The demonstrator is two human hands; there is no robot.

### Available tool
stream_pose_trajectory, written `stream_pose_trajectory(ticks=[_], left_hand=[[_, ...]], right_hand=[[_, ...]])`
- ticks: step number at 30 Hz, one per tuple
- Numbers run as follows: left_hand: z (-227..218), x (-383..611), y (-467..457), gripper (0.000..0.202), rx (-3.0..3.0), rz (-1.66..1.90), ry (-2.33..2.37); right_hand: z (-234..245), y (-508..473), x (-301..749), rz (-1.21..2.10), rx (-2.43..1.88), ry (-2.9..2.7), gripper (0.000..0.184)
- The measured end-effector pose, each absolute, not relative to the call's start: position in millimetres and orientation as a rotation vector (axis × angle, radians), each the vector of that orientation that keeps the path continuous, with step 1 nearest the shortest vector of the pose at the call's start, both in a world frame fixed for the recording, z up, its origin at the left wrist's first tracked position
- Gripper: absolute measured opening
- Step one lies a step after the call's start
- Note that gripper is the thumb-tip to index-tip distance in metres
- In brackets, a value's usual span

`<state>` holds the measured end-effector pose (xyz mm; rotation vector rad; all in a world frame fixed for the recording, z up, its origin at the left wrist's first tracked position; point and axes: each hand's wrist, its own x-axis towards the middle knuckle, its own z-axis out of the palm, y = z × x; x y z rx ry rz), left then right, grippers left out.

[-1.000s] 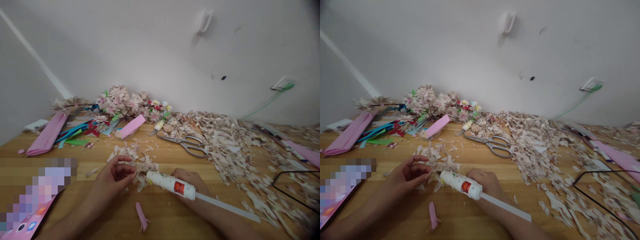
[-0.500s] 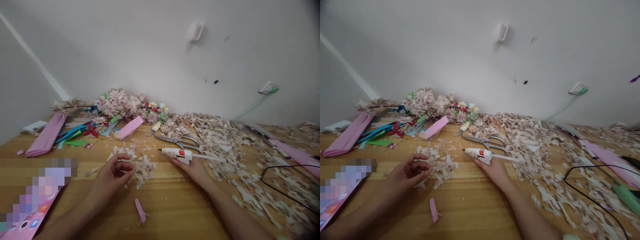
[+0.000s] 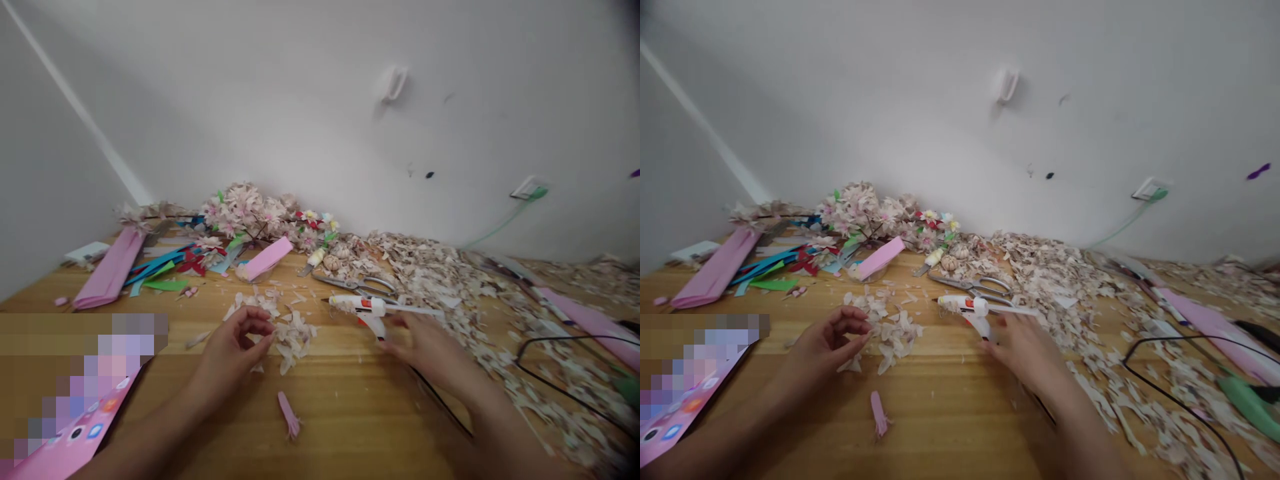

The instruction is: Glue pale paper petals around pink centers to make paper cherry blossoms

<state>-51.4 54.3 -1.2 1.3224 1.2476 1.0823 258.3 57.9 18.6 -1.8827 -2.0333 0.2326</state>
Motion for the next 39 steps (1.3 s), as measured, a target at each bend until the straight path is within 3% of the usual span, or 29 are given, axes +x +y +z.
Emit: stream_pose_trajectory(ticks=[3,6,9,14,20,23,27,29,34,39], left_hand=[[1.0,-51.5,53.5,0.027,1.333,1.089,1.263],[1.3,-51.3,52.6,0.026,1.355,1.09,1.262],[0.8,-51.0,51.5,0.024,1.391,1.093,1.258],[1.8,-51.0,51.0,0.025,1.389,1.105,1.28],[3.9,-52.8,53.6,0.025,1.386,1.14,1.34],[3.7,-54.5,55.1,0.03,1.35,1.172,1.372],[3.0,-55.3,55.6,0.035,1.304,1.189,1.381],[2.7,-54.7,55.4,0.035,1.306,1.192,1.393],[0.2,-51.4,53.1,0.03,1.433,1.244,1.389],[-0.4,-48.6,44.0,0.022,1.771,1.289,1.364]], right_hand=[[42.4,31.2,250.6,0.165,-2.015,-2.191,0.023],[53.3,16.4,214.2,0.462,-1.511,-2.519,0.01],[44.8,18.6,168.9,0.67,-1.045,-2.708,0.019],[15.9,34.0,138.6,0.678,-0.85,-2.724,0.017],[7.9,34.5,155.5,0.915,-0.958,-2.445,0.012],[0.9,32.7,156.2,1.321,-1.052,-2.048,0.008],[-14.7,36.2,150.9,1.81,-0.949,-1.451,0.026],[-19.0,38.4,149.8,1.874,-0.902,-1.314,0.032],[-15.9,39.0,152.7,1.925,-0.868,-1.122,0.021],[-15.9,39.0,153.4,1.944,-0.835,-1.137,0.024]])
